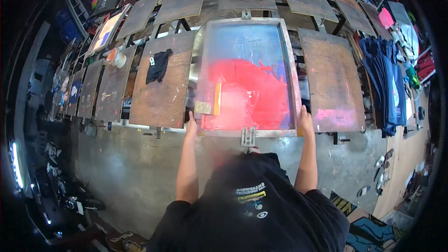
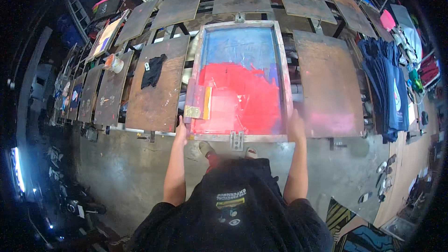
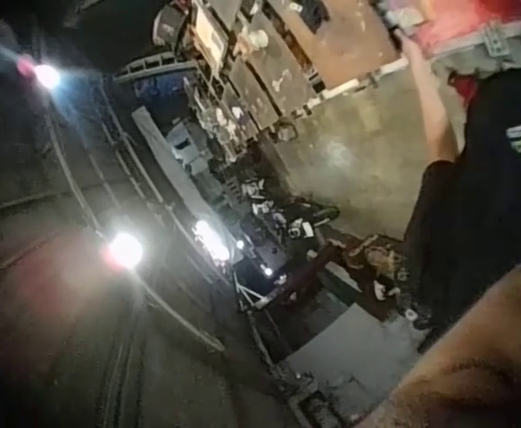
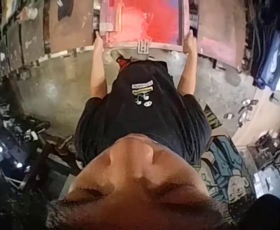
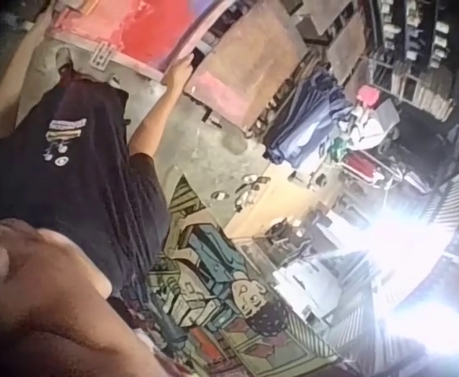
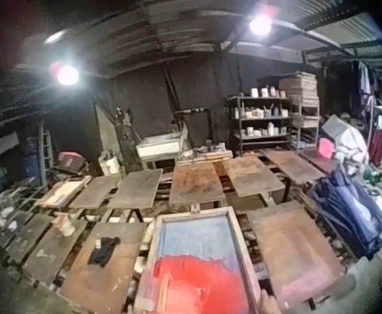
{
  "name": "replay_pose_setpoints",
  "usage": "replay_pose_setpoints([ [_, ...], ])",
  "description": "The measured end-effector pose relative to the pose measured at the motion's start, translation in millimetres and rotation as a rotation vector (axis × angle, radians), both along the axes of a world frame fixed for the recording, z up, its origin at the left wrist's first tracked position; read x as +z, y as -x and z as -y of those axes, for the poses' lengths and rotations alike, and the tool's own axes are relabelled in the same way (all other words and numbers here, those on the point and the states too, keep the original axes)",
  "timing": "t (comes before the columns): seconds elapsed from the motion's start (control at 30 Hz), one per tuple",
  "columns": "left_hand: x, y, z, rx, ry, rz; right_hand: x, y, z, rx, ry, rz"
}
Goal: Printing a design onto a tote bag using a screen printing setup.
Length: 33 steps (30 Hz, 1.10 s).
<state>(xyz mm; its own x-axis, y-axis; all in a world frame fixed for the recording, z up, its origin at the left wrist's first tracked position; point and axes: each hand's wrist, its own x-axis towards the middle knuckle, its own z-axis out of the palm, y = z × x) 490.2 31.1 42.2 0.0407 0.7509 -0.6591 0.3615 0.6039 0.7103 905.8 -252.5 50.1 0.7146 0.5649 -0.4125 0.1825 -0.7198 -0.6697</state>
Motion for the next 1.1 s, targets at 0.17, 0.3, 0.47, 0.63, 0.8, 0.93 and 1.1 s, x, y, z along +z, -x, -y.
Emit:
replay_pose_setpoints([
  [0.17,-0.8,3.3,14.1,0.001,-0.128,0.011,-32.8,-4.2,4.7,-0.116,-0.222,-0.095],
  [0.3,-11.5,7.4,10.2,0.029,-0.366,0.117,-17.9,-4.3,0.1,-0.218,-0.347,-0.422],
  [0.47,20.2,3.8,15.1,-0.038,-0.299,-0.010,5.7,-7.7,3.0,-0.151,-0.441,-0.329],
  [0.63,34.7,13.8,26.3,-0.005,-0.425,0.024,40.7,7.9,6.5,-0.141,-0.429,-0.277],
  [0.8,14.1,24.6,17.3,-0.021,-0.427,0.038,59.4,20.1,17.5,-0.159,-0.545,-0.123],
  [0.93,-27.0,131.9,-9.8,0.003,-0.552,-0.119,84.8,64.3,-21.6,-0.028,-0.603,-0.205],
  [1.1,40.7,111.8,10.1,0.135,-0.576,0.158,82.1,87.2,-20.1,-0.078,-0.590,-0.083],
])
